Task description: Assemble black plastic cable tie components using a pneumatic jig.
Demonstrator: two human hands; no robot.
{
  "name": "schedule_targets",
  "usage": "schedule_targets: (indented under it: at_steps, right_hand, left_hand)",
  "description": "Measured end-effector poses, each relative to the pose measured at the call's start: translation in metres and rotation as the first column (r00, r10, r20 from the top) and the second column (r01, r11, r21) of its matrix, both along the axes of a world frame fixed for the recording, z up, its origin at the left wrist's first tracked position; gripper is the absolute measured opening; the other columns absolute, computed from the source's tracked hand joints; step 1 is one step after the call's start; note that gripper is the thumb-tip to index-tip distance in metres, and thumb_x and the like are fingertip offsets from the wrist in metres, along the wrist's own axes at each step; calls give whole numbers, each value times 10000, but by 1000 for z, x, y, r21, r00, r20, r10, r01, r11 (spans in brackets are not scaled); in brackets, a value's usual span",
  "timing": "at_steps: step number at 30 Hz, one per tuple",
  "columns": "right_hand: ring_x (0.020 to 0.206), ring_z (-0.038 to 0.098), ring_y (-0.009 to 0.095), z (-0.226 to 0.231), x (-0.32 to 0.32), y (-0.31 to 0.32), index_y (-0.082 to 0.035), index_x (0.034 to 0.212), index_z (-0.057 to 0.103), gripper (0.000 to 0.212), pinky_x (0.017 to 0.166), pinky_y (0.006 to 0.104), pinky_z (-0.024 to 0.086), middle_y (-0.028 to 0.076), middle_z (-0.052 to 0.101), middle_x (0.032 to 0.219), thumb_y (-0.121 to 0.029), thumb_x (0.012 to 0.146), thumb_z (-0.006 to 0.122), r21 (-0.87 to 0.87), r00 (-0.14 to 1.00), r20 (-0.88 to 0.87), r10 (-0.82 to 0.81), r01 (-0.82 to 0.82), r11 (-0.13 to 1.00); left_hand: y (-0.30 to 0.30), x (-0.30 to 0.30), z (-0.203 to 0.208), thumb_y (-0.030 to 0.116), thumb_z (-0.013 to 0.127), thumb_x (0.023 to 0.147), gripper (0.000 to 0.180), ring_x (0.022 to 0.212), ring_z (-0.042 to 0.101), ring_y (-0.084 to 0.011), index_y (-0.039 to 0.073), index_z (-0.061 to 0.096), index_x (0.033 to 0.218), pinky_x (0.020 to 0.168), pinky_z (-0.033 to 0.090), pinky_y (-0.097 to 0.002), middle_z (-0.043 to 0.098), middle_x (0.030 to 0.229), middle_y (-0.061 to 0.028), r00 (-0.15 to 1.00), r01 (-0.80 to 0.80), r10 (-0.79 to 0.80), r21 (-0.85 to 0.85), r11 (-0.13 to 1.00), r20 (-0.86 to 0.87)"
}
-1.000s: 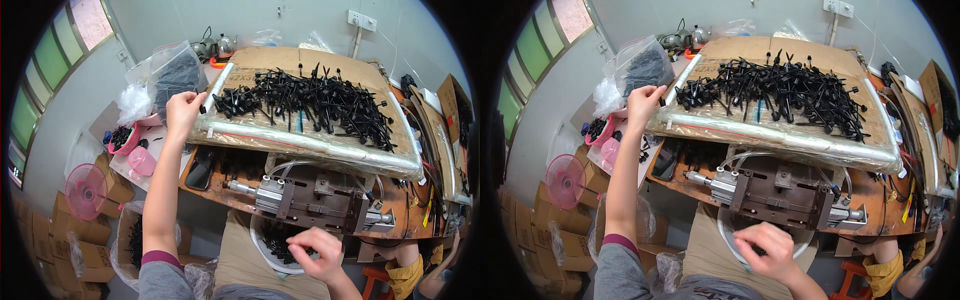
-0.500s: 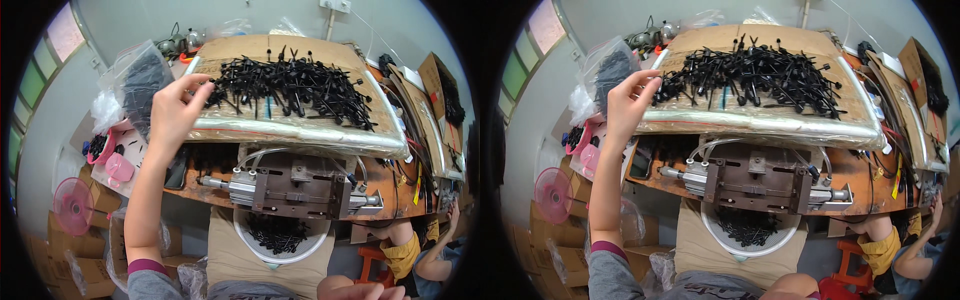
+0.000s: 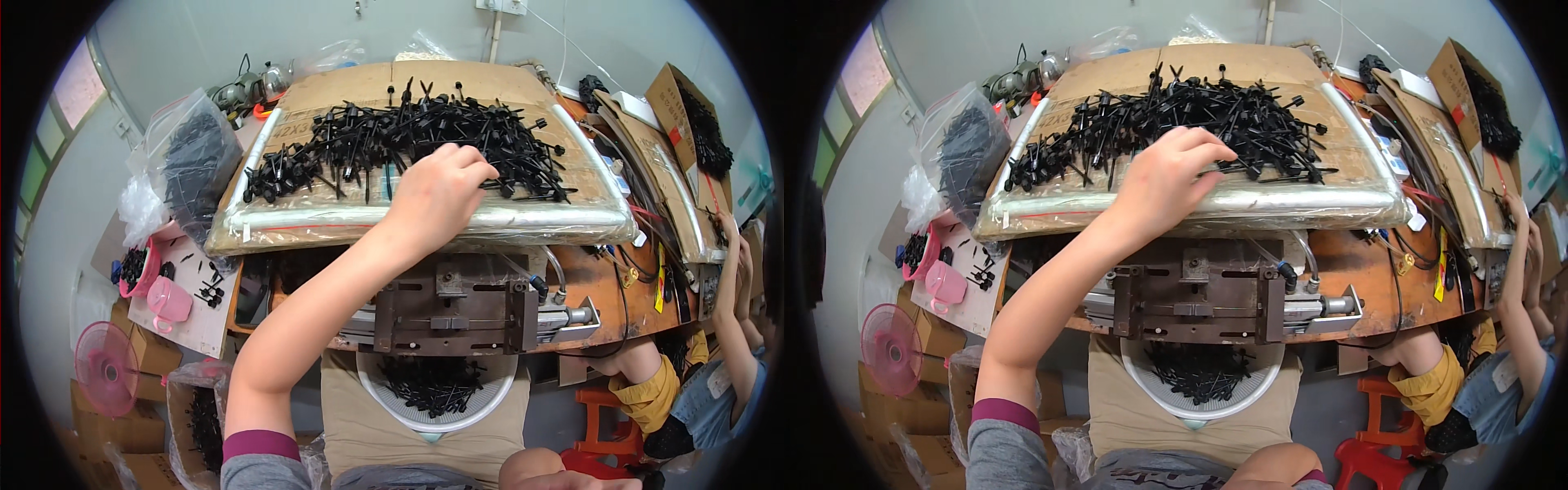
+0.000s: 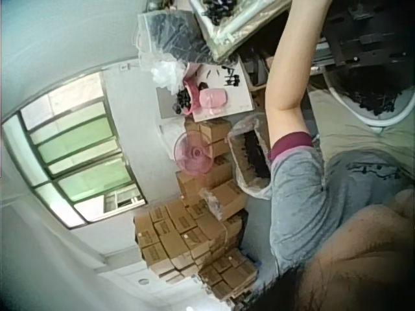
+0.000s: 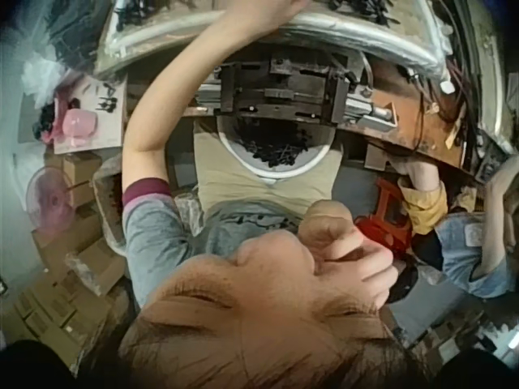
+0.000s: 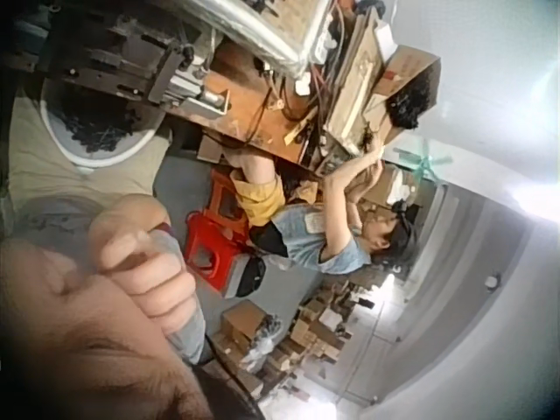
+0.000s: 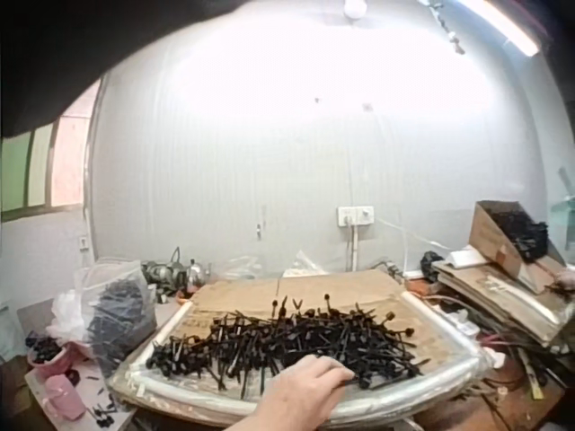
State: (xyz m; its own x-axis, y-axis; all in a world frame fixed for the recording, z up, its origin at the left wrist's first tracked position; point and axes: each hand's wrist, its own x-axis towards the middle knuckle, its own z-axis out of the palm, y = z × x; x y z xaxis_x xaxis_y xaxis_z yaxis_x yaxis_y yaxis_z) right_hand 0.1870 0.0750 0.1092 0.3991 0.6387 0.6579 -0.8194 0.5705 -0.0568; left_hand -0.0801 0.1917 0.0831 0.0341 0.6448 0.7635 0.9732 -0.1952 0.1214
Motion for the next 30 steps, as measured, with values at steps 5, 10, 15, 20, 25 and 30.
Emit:
schedule_targets:
  at_steps: [5,10,15,20,25,30]
  right_hand:
    - [516,424,191,0,1,-2,-70,708,378,292,477,333,375,62,389,685,-172,960,483,-60,990,84,118,-113,992]
    - [569,536,221,-38,9,42,-4,831,518,206,506,349,450,94,559,765,-175,935,566,415,836,531,138,-398,818]
    - [597,648,174,-65,12,86,-100,712,655,71,540,271,510,32,664,698,-43,726,693,434,368,887,-280,-455,778]
    - [579,593,156,-45,-25,149,-10,841,648,85,531,260,471,70,652,735,33,772,674,426,321,868,-379,-91,900]
    - [637,575,153,-12,-74,210,-40,902,628,111,554,279,453,53,612,841,-41,811,692,463,81,879,-470,90,882]
    - [927,623,241,-1,-115,250,-49,1009,633,260,798,362,521,65,638,1023,-14,754,677,724,-128,687,-716,38,688]
  left_hand:
    - [32,-3,-14,9,653,751,126,836,591,-238,57,686,863,735,508,-363,595,872,-50,974,-111,108,-1,994,-199]
    - [45,-2,-3,44,629,744,30,790,594,-243,58,607,729,686,500,-362,558,823,-68,952,-70,64,-10,997,-300]
    - [19,-19,-1,36,644,774,87,755,667,-266,33,601,849,659,540,-365,626,831,-85,985,-1,-29,-173,985,-171]
    - [1,-16,22,32,691,834,199,898,691,-147,16,692,1032,762,572,-293,702,990,-71,857,190,-92,-145,971,507]
    - [-45,-7,47,103,777,813,308,1037,660,-162,30,713,1106,903,541,-299,694,1158,-96,821,283,-191,-94,955,538]
    - [-85,2,28,100,782,794,282,1097,660,-212,39,734,1065,939,525,-339,674,1230,-129,863,246,-133,-175,953,487]
